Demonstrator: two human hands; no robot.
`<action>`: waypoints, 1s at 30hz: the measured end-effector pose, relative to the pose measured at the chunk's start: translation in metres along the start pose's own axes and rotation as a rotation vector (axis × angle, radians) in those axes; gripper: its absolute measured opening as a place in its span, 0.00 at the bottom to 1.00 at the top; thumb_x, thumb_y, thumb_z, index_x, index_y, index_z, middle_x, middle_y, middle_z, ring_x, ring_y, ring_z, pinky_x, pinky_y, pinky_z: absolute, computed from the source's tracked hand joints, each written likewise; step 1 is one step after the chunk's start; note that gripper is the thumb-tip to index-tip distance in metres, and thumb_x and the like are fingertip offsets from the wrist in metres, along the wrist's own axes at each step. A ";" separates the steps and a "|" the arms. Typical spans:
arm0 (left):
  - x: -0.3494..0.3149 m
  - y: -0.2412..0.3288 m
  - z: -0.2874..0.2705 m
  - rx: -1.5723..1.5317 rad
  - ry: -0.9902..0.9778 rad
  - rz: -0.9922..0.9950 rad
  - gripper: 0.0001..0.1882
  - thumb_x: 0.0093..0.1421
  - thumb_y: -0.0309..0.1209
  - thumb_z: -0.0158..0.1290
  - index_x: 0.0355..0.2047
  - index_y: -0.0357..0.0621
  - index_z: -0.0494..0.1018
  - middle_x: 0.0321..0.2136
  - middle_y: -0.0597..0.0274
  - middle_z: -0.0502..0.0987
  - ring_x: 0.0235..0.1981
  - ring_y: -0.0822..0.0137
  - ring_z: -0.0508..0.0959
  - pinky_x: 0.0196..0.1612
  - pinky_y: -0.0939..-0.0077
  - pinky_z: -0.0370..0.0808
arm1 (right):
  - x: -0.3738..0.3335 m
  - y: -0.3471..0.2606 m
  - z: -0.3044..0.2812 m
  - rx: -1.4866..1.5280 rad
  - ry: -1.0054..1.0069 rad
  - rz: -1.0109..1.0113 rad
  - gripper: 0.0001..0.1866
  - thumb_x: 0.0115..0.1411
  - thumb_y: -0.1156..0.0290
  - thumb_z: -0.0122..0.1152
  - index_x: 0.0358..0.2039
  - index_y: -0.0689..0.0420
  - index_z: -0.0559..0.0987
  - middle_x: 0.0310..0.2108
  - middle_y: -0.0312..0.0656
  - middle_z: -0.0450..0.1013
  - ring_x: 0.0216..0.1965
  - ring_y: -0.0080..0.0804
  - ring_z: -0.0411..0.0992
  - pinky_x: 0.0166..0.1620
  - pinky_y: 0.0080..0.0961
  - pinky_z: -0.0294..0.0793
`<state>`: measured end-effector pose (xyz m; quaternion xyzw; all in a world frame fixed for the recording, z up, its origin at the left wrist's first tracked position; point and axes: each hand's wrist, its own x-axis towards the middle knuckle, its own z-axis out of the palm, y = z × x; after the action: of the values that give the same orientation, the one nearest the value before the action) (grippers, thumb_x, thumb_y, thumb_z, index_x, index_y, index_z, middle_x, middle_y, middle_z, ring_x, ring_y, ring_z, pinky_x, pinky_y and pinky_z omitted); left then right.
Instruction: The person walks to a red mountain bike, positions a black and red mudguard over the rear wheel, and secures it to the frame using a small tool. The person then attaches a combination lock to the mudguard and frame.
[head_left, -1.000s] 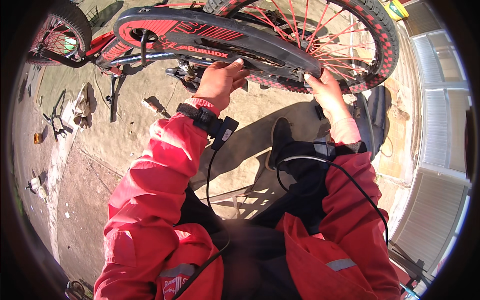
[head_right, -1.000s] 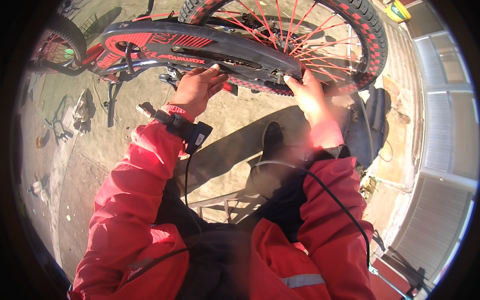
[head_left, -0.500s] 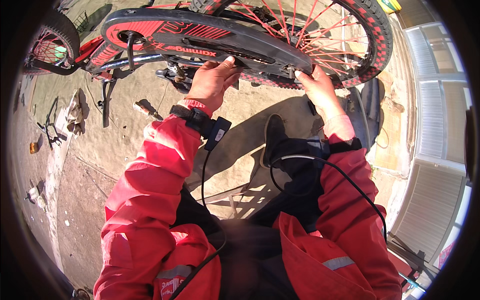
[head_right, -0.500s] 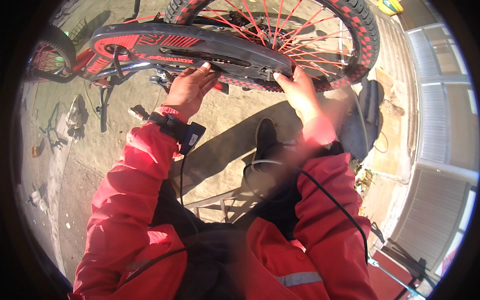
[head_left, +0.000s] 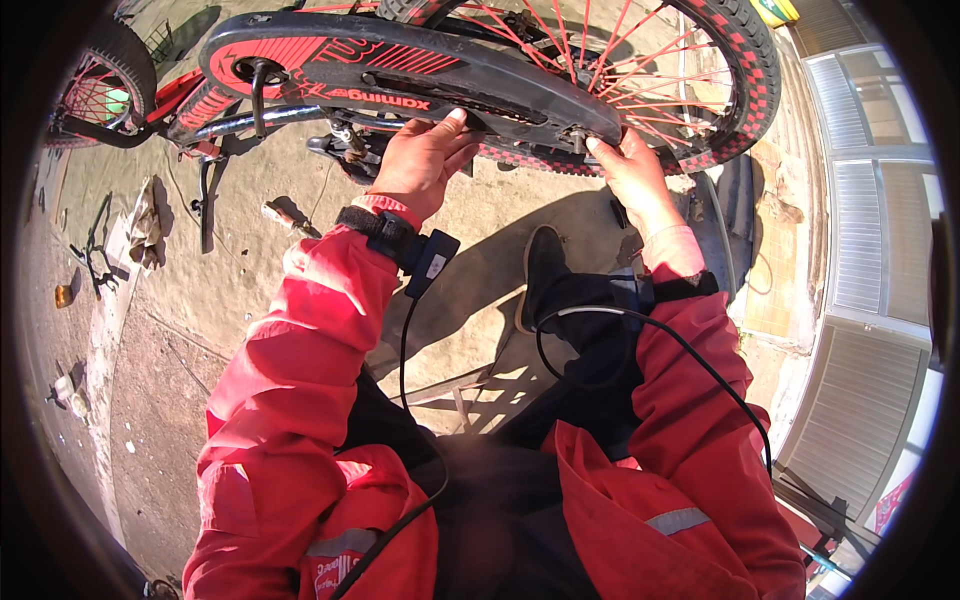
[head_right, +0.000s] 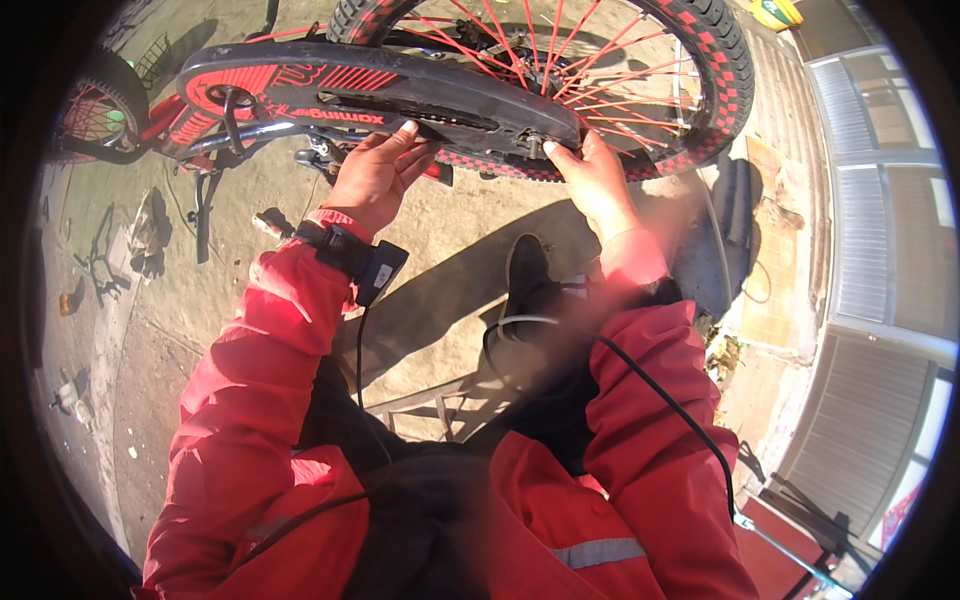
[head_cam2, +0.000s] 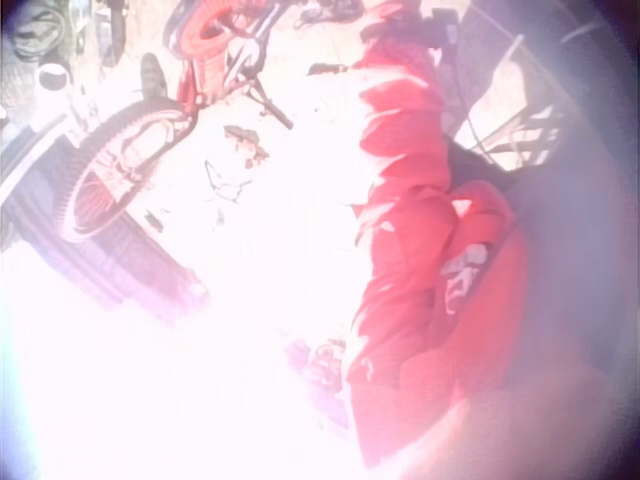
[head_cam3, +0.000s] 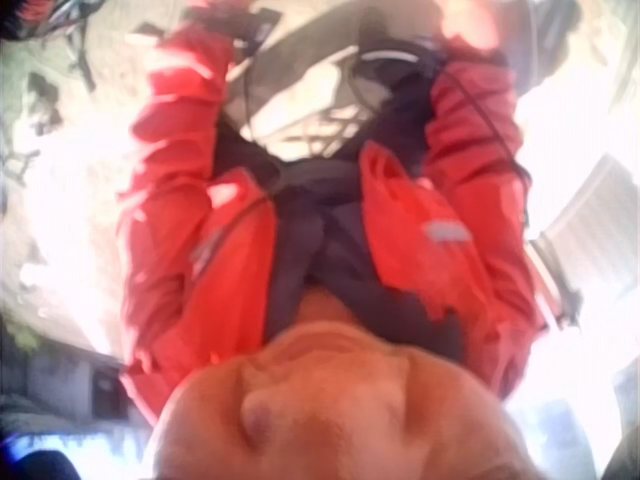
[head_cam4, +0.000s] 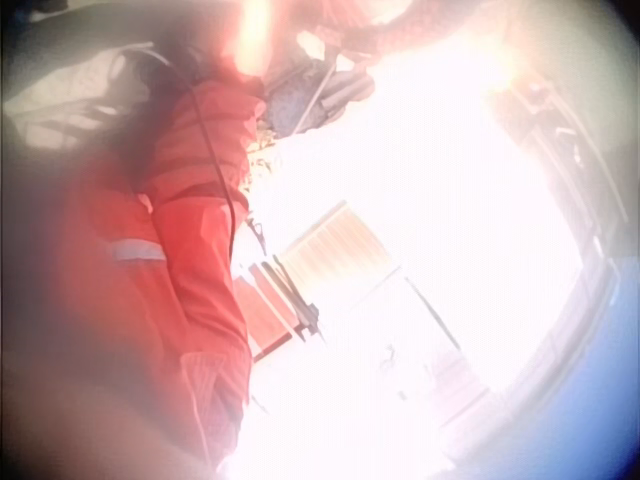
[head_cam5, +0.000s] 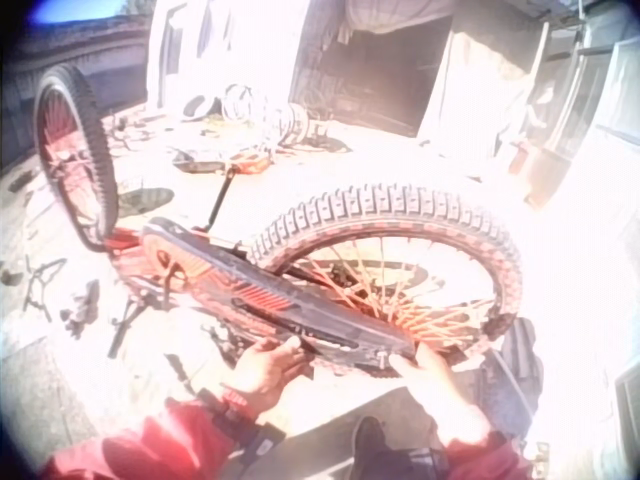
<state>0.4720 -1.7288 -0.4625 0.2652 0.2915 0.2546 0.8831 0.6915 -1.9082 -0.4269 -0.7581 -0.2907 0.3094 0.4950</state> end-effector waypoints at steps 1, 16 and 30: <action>0.000 0.000 0.000 0.007 0.005 0.000 0.09 0.67 0.28 0.57 0.43 0.37 0.72 0.42 0.55 0.80 0.45 0.59 0.82 0.51 0.69 0.81 | 0.000 0.000 0.000 0.004 0.003 0.004 0.22 0.65 0.71 0.63 0.58 0.60 0.73 0.51 0.37 0.76 0.52 0.22 0.70 0.59 0.24 0.64; 0.000 -0.001 0.001 -0.012 0.009 0.014 0.10 0.65 0.27 0.59 0.42 0.37 0.72 0.41 0.55 0.80 0.42 0.60 0.83 0.48 0.69 0.82 | -0.025 -0.015 -0.032 0.382 -0.027 0.318 0.18 0.60 0.76 0.51 0.51 0.62 0.73 0.35 0.42 0.75 0.33 0.30 0.73 0.37 0.23 0.71; 0.003 -0.003 -0.003 0.005 0.012 0.022 0.11 0.65 0.27 0.58 0.43 0.34 0.69 0.42 0.53 0.79 0.43 0.58 0.82 0.50 0.68 0.82 | -0.036 -0.008 -0.041 0.657 -0.137 0.335 0.14 0.67 0.75 0.51 0.51 0.63 0.74 0.42 0.48 0.77 0.45 0.42 0.78 0.49 0.32 0.78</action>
<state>0.4731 -1.7279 -0.4671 0.2692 0.2945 0.2652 0.8778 0.6979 -1.9560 -0.4000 -0.5736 -0.0803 0.5127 0.6338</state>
